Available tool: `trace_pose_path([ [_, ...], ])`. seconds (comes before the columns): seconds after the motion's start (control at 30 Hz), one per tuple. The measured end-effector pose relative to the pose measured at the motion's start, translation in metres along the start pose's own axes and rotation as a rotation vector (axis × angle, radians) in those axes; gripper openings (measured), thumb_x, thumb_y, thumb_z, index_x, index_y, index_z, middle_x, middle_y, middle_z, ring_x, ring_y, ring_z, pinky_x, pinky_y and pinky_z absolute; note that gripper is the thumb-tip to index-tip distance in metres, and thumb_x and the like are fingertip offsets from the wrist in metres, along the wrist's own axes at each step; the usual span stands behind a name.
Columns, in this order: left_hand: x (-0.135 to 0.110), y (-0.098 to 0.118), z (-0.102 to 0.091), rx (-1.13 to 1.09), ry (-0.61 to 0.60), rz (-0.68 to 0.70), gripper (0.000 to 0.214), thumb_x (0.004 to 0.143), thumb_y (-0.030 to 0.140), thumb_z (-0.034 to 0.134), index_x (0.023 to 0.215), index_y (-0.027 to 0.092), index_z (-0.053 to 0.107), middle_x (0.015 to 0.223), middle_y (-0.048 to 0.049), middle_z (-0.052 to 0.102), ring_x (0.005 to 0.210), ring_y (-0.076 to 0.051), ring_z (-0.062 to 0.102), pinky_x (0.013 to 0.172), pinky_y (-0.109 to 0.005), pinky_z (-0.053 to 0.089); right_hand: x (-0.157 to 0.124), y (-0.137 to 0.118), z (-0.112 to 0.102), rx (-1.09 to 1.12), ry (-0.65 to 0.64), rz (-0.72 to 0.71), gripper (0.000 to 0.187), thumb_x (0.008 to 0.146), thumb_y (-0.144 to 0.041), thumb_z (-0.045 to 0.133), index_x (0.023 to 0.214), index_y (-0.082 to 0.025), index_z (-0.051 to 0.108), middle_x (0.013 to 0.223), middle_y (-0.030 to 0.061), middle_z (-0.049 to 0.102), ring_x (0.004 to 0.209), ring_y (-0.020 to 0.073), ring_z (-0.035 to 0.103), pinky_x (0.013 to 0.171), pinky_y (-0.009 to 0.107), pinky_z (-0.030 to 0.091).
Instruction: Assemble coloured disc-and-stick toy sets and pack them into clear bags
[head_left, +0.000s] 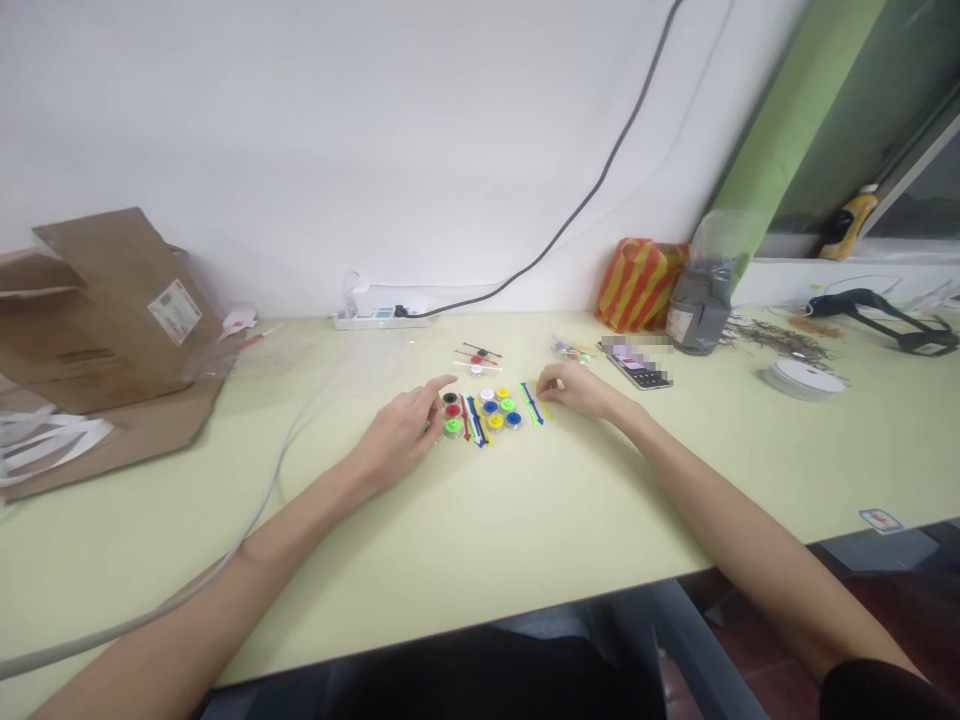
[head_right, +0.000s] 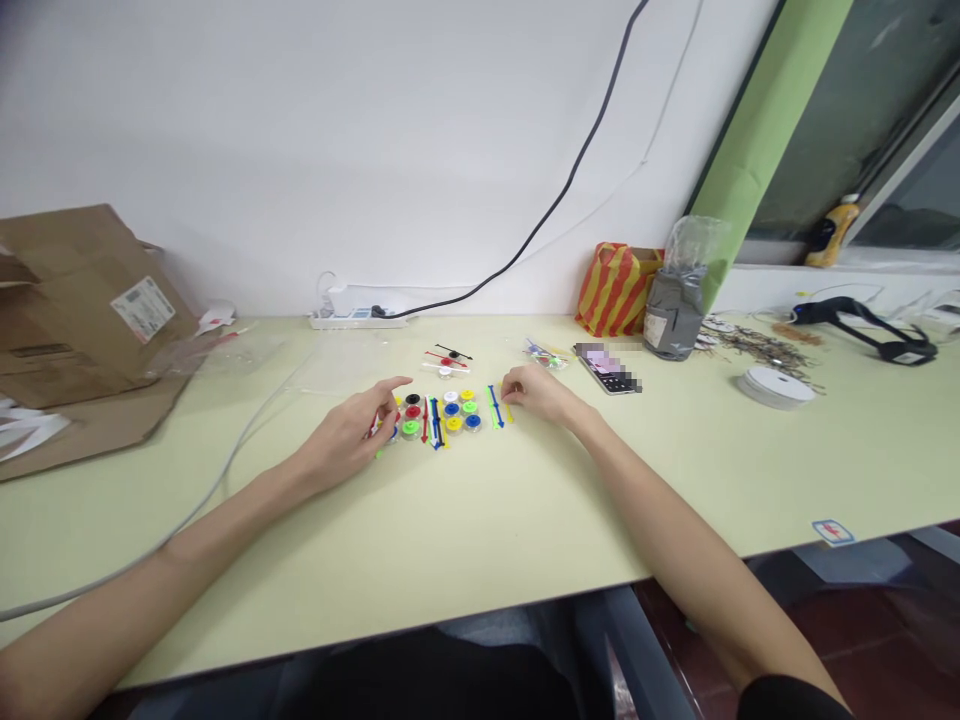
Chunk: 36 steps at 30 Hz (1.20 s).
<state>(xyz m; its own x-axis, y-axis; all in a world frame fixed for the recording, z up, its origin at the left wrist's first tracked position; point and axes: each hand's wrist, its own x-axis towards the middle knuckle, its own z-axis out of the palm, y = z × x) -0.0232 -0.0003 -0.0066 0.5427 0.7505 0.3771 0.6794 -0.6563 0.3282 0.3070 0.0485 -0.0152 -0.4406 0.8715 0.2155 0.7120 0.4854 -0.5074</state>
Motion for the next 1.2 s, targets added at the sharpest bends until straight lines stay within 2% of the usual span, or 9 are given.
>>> trace_pose_path([
  [0.33, 0.0, -0.001, 0.002, 0.009, 0.018, 0.013, 0.043, 0.099, 0.024, 0.038, 0.142, 0.024, 0.04, 0.088, -0.0009, 0.061, 0.079, -0.018, 0.058, 0.074, -0.031, 0.044, 0.003, -0.004, 0.013, 0.063, -0.009, -0.077, 0.008, 0.084, -0.018, 0.064, 0.08, -0.017, 0.071, 0.082, 0.0051, 0.071, 0.077, 0.0187, 0.063, 0.075, 0.03, 0.048],
  [0.57, 0.002, -0.013, -0.002, 0.008, 0.039, -0.017, 0.045, 0.097, 0.021, 0.039, 0.142, 0.022, 0.04, 0.086, -0.0001, 0.06, 0.077, -0.017, 0.059, 0.072, -0.029, 0.044, 0.004, -0.004, 0.018, 0.059, 0.007, -0.099, 0.009, 0.085, -0.018, 0.064, 0.084, -0.018, 0.072, 0.084, 0.0044, 0.071, 0.078, 0.0182, 0.064, 0.074, 0.03, 0.047],
  [0.7, 0.002, -0.02, -0.002, 0.006, 0.047, -0.022, 0.045, 0.096, 0.02, 0.038, 0.141, 0.022, 0.041, 0.085, -0.0001, 0.06, 0.075, -0.017, 0.059, 0.074, -0.03, 0.045, 0.003, -0.01, 0.018, 0.02, 0.074, -0.114, 0.014, 0.091, -0.017, 0.058, 0.091, -0.019, 0.072, 0.093, 0.0055, 0.072, 0.083, 0.0188, 0.064, 0.074, 0.03, 0.046],
  [0.87, 0.003, -0.021, -0.001, 0.0, 0.063, -0.02, 0.044, 0.097, 0.021, 0.037, 0.14, 0.021, 0.042, 0.086, -0.0009, 0.06, 0.077, -0.017, 0.058, 0.076, -0.031, 0.045, 0.003, -0.027, 0.028, -0.089, 0.238, -0.117, 0.019, 0.097, -0.02, 0.055, 0.105, -0.019, 0.072, 0.096, 0.0077, 0.069, 0.092, 0.0213, 0.06, 0.083, 0.033, 0.044],
  [1.03, 0.004, -0.019, 0.0, -0.017, 0.067, -0.032, 0.044, 0.097, 0.021, 0.036, 0.14, 0.021, 0.042, 0.089, -0.0016, 0.061, 0.08, -0.018, 0.059, 0.077, -0.032, 0.046, 0.012, -0.03, 0.045, -0.151, 0.257, -0.025, 0.023, 0.099, -0.027, 0.054, 0.1, -0.02, 0.076, 0.096, 0.0103, 0.068, 0.096, 0.0233, 0.057, 0.089, 0.036, 0.041],
  [1.2, 0.005, -0.01, 0.004, -0.02, 0.054, -0.012, 0.043, 0.098, 0.023, 0.036, 0.14, 0.023, 0.043, 0.089, -0.0016, 0.062, 0.081, -0.018, 0.06, 0.076, -0.032, 0.046, 0.02, -0.028, 0.052, -0.114, 0.287, 0.01, 0.017, 0.095, -0.031, 0.063, 0.095, -0.021, 0.077, 0.094, 0.0088, 0.067, 0.094, 0.023, 0.056, 0.087, 0.035, 0.041],
])
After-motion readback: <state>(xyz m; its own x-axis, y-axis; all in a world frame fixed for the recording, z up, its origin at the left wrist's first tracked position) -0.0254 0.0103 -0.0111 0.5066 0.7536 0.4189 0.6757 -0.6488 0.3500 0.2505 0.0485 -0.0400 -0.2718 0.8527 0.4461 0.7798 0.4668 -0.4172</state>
